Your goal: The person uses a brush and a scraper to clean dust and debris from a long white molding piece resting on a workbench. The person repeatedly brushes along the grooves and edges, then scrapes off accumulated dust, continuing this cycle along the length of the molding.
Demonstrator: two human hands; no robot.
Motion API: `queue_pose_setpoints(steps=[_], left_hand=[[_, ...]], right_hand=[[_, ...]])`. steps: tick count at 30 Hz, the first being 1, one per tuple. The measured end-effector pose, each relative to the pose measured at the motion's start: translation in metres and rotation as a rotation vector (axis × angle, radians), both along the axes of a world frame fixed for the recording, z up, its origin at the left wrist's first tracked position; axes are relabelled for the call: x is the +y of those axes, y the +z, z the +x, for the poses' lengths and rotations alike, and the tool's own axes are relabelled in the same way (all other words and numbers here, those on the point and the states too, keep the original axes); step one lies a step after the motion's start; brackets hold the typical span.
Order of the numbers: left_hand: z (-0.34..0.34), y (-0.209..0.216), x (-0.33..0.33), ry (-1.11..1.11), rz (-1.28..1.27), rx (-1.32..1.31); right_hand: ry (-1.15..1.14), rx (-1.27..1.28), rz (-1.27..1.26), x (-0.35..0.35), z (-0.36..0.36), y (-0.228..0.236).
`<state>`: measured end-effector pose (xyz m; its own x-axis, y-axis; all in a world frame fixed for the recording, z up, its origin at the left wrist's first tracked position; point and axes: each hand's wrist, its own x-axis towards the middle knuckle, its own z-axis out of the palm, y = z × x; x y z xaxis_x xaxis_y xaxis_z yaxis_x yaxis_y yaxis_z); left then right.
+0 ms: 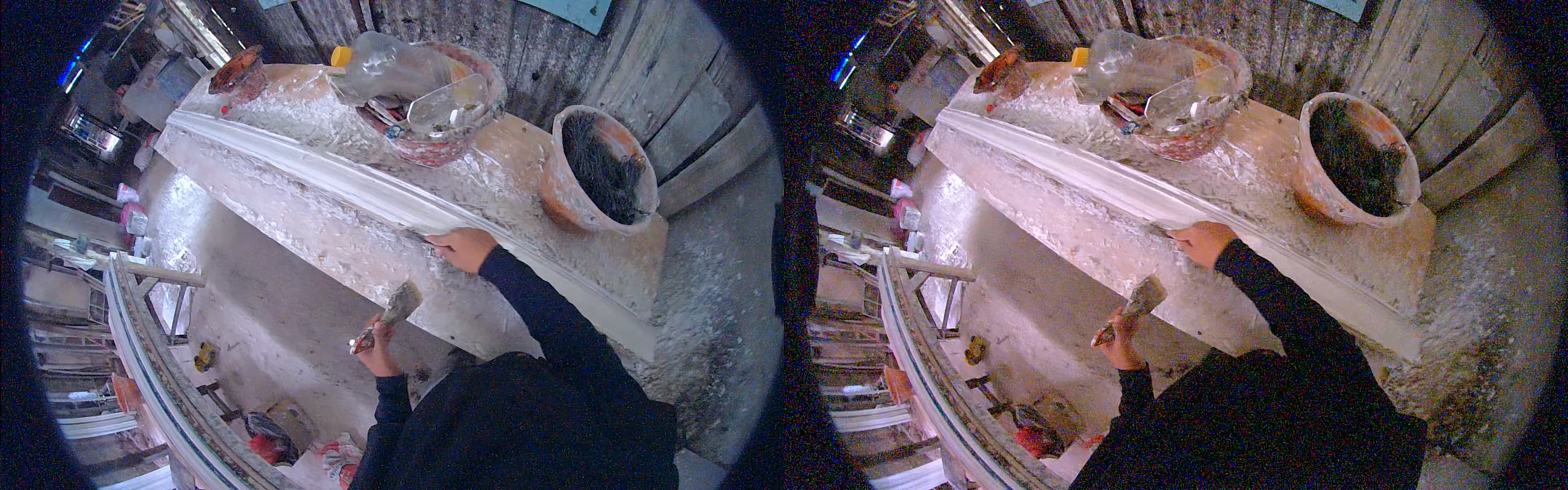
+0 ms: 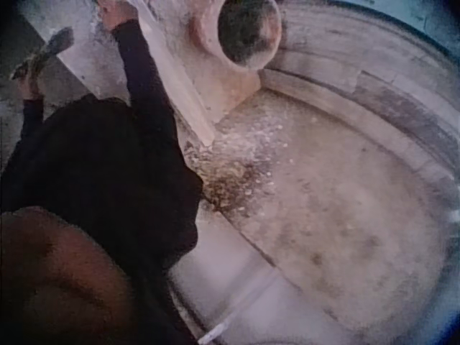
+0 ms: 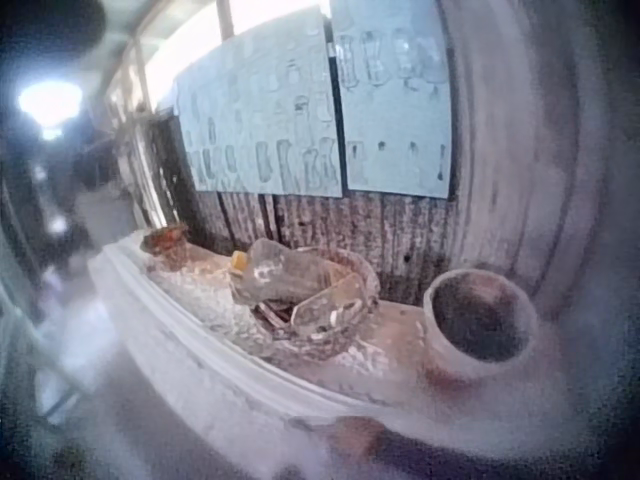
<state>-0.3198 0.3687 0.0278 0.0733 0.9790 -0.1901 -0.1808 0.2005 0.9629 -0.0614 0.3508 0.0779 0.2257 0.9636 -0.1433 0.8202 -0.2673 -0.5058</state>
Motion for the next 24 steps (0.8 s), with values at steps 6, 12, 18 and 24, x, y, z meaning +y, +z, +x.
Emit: queue_pose_setpoints(steps=[6, 12, 18, 24], left_hand=[[-0.009, 0.002, -0.007, 0.075, 0.04, -0.033], [-0.017, 0.005, -0.008, 0.125, -0.032, -0.031], [-0.02, 0.013, -0.006, 0.059, -0.01, 0.024], [-0.029, 0.001, -0.013, 0.105, -0.015, -0.02]], right_hand=[[0.029, 0.113, -0.134, -0.014, 0.006, 0.023], [0.082, -0.045, -0.149, -0.051, 0.014, 0.035], [0.017, -0.043, 0.026, 0.015, -0.005, 0.014], [0.117, 0.038, -0.052, -0.038, 0.022, 0.004]])
